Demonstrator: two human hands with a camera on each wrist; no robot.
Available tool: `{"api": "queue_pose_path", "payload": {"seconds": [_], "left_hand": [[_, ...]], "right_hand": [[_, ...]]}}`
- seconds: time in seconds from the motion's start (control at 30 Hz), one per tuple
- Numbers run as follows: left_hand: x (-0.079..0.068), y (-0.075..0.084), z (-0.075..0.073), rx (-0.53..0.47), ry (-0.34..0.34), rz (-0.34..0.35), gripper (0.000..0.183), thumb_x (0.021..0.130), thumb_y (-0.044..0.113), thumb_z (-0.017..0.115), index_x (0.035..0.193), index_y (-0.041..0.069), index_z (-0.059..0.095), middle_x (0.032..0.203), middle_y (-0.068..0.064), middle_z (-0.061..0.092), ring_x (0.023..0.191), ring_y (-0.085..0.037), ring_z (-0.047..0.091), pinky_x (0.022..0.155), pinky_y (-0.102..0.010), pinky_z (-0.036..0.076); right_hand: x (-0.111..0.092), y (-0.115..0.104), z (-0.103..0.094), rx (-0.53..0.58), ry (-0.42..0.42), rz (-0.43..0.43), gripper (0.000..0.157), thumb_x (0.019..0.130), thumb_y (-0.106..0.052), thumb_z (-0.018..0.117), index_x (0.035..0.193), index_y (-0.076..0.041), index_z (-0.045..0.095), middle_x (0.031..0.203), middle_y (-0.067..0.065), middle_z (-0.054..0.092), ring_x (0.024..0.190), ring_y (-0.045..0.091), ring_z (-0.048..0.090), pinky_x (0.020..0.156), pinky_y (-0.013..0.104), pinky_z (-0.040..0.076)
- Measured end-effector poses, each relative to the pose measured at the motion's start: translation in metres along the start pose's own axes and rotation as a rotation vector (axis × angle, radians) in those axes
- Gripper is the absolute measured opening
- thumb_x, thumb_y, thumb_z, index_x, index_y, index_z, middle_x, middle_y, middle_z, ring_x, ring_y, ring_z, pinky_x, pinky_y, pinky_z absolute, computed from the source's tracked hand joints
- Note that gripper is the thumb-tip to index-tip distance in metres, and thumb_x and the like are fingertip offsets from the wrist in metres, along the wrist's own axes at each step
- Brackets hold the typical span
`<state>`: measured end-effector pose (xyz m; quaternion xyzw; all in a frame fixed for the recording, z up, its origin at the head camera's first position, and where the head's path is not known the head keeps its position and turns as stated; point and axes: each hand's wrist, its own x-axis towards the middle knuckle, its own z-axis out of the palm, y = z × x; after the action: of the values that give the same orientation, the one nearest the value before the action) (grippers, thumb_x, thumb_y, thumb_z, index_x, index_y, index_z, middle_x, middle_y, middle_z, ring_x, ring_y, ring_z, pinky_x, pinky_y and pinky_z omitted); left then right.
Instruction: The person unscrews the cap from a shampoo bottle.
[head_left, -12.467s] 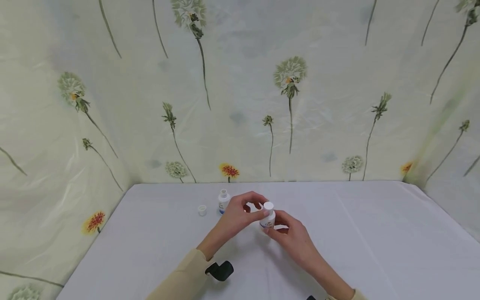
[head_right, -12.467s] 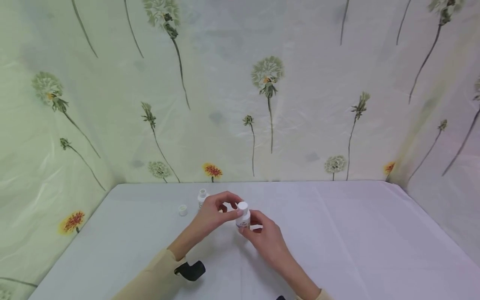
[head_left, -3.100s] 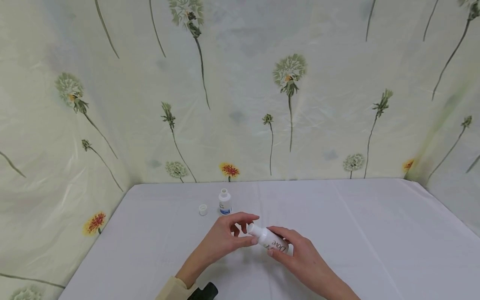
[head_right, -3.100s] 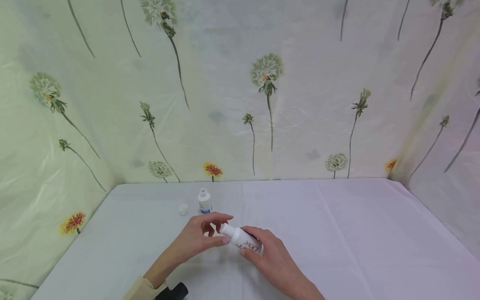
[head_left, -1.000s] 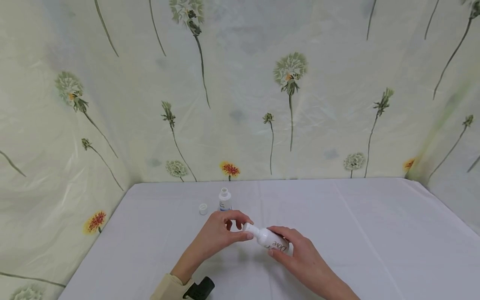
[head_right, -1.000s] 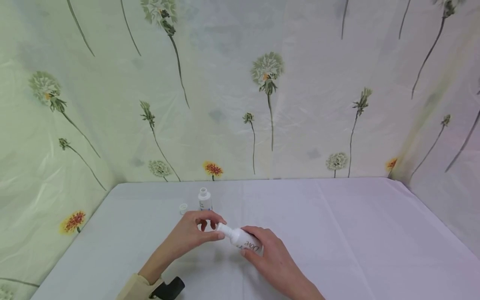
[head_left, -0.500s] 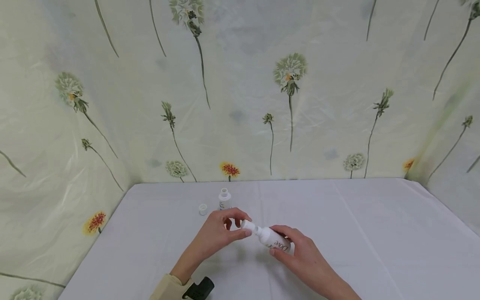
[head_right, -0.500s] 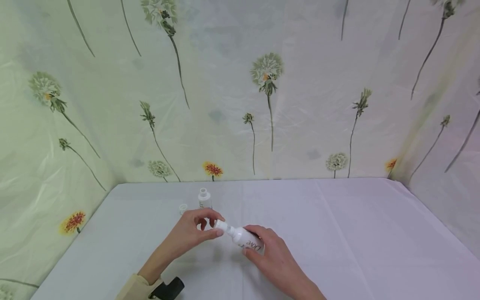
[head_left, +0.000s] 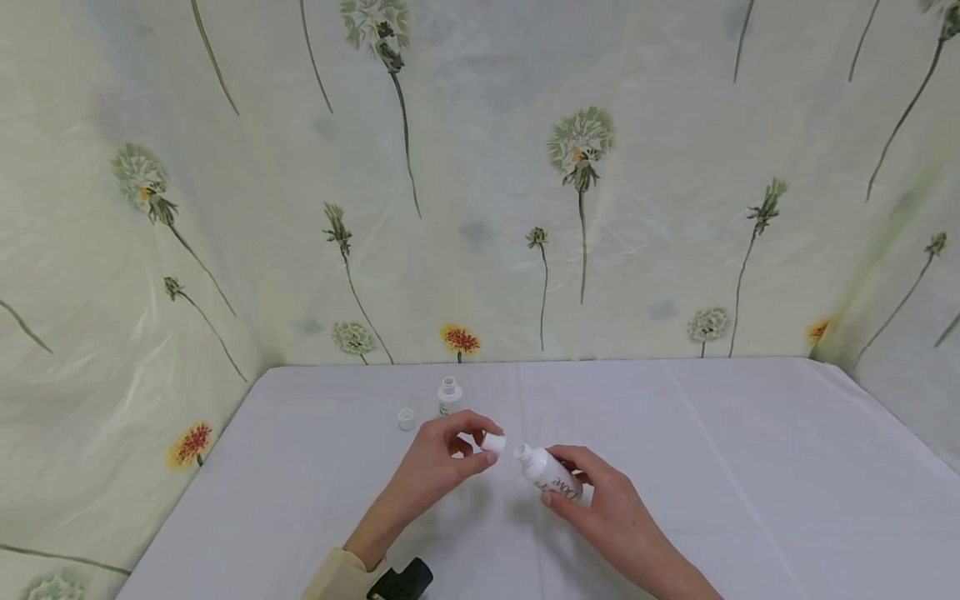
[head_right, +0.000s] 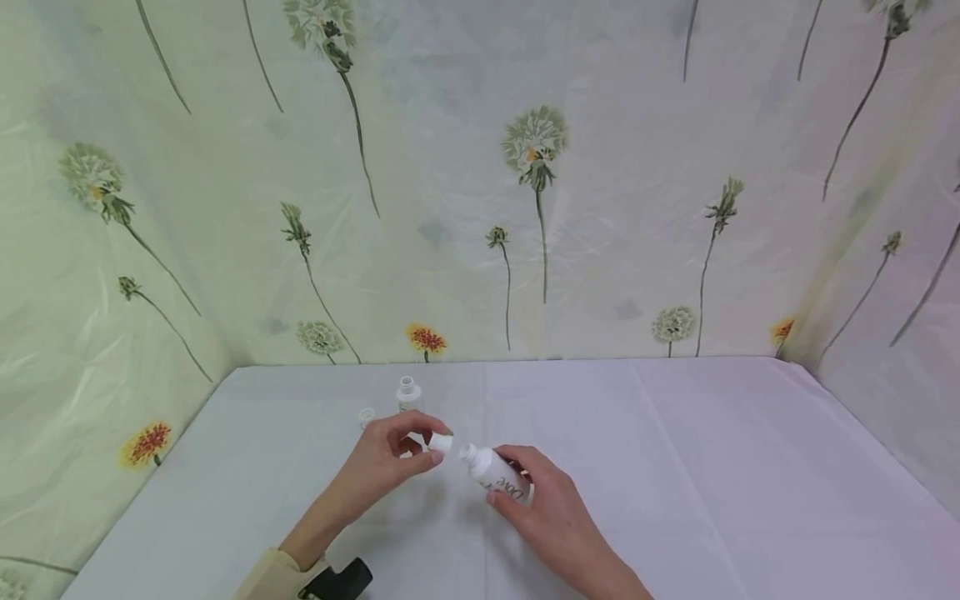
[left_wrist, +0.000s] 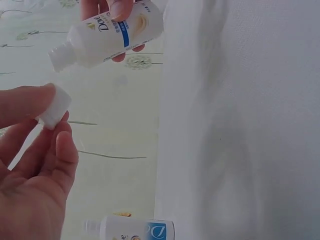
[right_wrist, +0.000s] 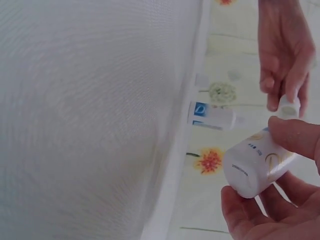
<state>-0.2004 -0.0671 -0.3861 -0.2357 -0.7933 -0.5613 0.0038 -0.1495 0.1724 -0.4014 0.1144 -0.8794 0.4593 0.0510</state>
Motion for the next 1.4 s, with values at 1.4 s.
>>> {"api": "queue_pose_path", "payload": {"seconds": [1.4], "left_hand": [[0.0, -0.01, 0.003, 0.006, -0.022, -0.039, 0.028, 0.087, 0.007, 0.075, 0.114, 0.014, 0.071, 0.107, 0.005, 0.069, 0.094, -0.014, 0.066, 0.078, -0.025, 0.053]], "right_hand": [[0.002, 0.0, 0.001, 0.128, 0.029, 0.065, 0.047, 0.084, -0.016, 0.079, 0.127, -0.024, 0.061, 0.12, -0.005, 0.064, 0.108, 0.017, 0.064, 0.089, 0.035, 0.052]]}}
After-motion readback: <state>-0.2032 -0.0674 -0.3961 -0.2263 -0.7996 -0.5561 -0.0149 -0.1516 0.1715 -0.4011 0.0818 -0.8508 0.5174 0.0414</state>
